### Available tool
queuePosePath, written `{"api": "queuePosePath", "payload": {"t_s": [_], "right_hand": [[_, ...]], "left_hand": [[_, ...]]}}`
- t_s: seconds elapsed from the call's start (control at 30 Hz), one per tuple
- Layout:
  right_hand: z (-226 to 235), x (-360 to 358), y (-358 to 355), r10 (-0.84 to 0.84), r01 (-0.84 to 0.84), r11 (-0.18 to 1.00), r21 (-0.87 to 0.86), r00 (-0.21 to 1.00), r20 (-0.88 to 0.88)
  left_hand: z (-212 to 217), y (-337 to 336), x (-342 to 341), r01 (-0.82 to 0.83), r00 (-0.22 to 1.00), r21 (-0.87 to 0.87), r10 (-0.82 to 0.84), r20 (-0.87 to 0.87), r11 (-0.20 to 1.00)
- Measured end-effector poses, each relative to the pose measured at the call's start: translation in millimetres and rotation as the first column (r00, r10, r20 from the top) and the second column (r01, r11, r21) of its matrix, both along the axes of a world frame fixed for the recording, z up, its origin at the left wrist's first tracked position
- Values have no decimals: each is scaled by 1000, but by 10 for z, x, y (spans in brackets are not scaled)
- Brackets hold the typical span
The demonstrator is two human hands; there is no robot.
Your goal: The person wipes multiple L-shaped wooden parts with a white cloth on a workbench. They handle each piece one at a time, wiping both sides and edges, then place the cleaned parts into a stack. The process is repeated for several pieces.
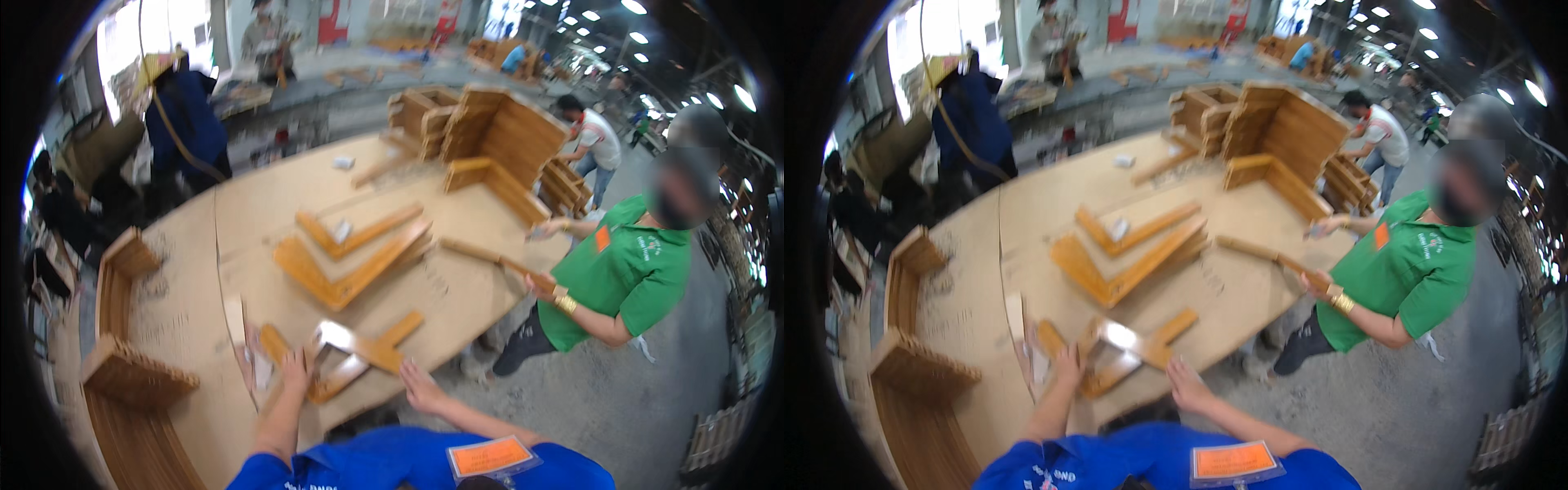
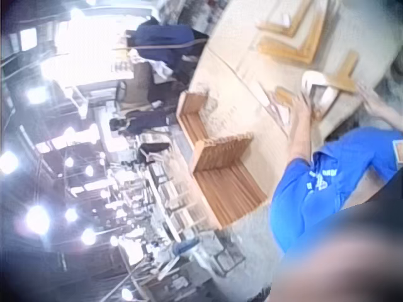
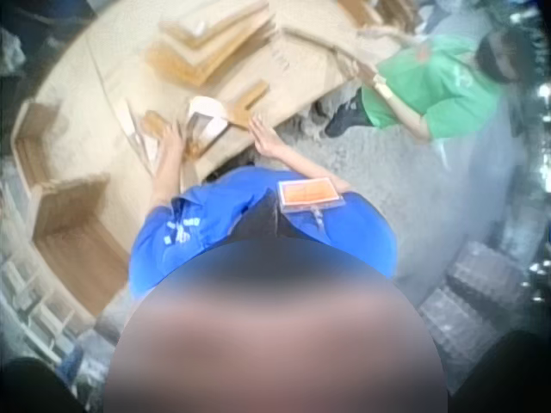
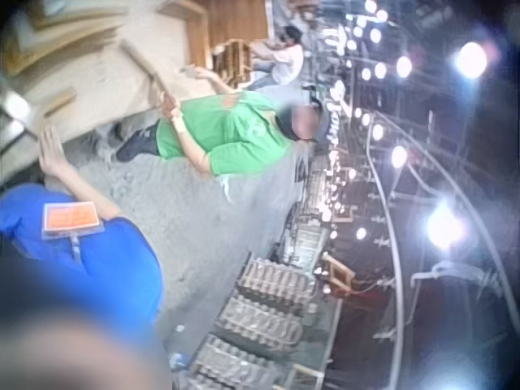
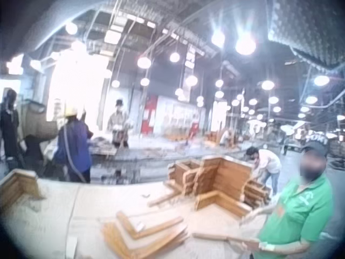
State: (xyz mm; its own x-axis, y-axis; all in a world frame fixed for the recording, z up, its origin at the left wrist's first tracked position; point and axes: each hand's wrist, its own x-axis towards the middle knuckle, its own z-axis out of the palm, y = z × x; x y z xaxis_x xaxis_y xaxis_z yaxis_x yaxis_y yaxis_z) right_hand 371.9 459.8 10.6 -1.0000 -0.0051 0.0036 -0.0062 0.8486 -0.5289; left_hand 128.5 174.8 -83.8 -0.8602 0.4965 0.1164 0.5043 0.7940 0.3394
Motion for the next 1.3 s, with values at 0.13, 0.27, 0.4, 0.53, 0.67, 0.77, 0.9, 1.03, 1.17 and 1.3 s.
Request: {"api": "queuePosePath", "payload": {"t_s": [0.13,0.27,0.4,0.53,0.67,0.77,0.9,1.03,1.17,1.3], "right_hand": [[-133,-74,-113,30,-31,998,52,999,19],[-276,-179,-111,-17,14,998,64,999,48],[-393,-239,-17,-17,2,978,207,997,71],[-521,-643,-145,11,-24,986,164,997,76],[-753,-1641,-563,84,-90,993,79,993,79],[-880,-2094,-714,187,-184,975,127,982,-16],[-796,-1555,-406,102,-101,993,60,995,-7],[-590,-760,-125,-14,5,987,161,998,55],[-650,-1417,-488,30,-47,986,160,994,108],[-847,-2319,-818,214,-188,956,225,972,-95]], "left_hand": [[94,-101,115,-226,963,-110,239,127,968],[282,-66,65,-257,948,-230,291,131,939],[348,-16,46,-264,941,-205,299,161,942],[272,-37,56,-251,953,-185,276,127,950],[211,-54,58,-234,963,-142,250,102,962],[233,-55,90,-230,973,-53,232,20,972],[278,-34,42,-208,969,-151,225,104,966],[278,-38,-1,-178,973,-162,198,117,971],[249,-51,-6,-151,971,-200,183,151,968],[219,-31,38,-174,975,-209,199,103,962]]}}
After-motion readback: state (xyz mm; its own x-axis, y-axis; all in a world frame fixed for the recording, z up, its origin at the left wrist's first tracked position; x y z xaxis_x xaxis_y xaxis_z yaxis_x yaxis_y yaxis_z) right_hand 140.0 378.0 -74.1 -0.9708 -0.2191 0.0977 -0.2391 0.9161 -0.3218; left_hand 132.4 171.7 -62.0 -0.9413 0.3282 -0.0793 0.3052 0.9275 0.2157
